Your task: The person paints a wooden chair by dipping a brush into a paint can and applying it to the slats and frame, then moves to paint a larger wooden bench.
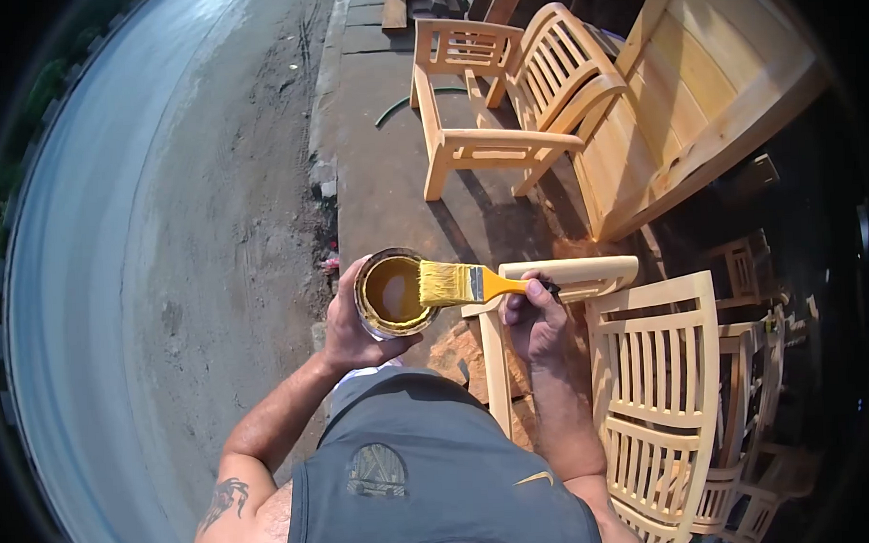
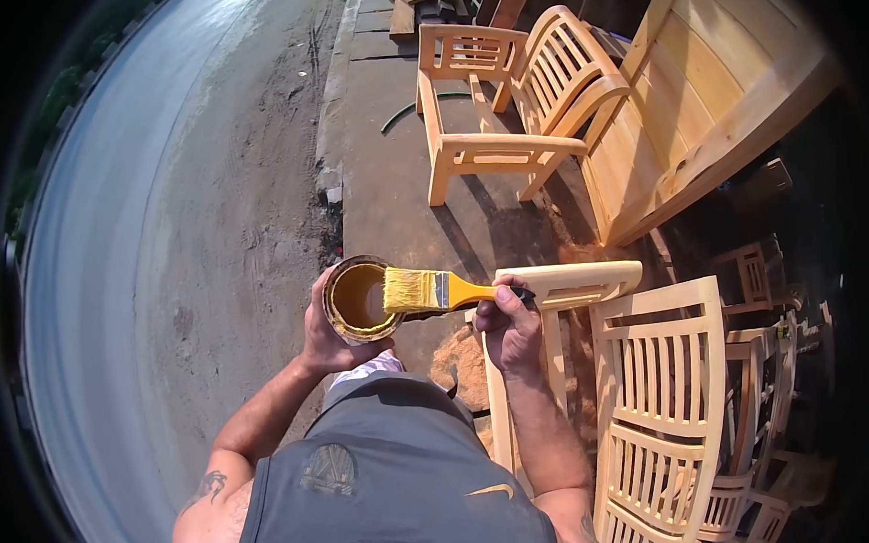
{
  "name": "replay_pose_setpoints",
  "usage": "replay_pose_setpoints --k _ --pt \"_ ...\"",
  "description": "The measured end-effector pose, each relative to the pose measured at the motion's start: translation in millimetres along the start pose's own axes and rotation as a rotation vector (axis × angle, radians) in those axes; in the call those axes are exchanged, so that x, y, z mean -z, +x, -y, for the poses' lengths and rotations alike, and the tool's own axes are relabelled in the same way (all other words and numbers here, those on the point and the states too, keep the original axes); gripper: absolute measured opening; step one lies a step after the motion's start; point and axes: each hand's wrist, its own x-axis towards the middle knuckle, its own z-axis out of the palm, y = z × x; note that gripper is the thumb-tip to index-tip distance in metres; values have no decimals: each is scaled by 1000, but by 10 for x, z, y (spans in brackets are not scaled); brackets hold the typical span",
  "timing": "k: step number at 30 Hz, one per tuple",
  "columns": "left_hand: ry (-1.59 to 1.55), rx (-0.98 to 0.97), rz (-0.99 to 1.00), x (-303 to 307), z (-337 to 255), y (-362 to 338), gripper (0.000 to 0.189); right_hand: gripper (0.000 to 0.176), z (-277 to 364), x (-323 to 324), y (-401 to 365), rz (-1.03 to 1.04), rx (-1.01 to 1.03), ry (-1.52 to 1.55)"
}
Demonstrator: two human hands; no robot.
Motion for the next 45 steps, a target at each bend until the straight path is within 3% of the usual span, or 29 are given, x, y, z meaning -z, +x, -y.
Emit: replay_pose_setpoints --k 4,13,17,21,36,45 --pt "5 -75 57 383 333 618 114 20 -207 -282 587 16 -44 118" --pt "-83 -5 107 647 964 1286 119 27 -383 -594 1405 -53 -134 189" --pt "-132 17 107 566 1152 1590 118 29 -352 -623 1776 -119 -161 243" --pt "-100 42 127 479 1456 2019 118 29 -286 -493 2326 -60 -100 280" --pt "-61 56 148 -390 2142 3965 116 30 911 -149 4219 -37 -46 282" --pt "-124 42 225 -229 2804 4908 114 28 872 -323 5154 -59 1 335"
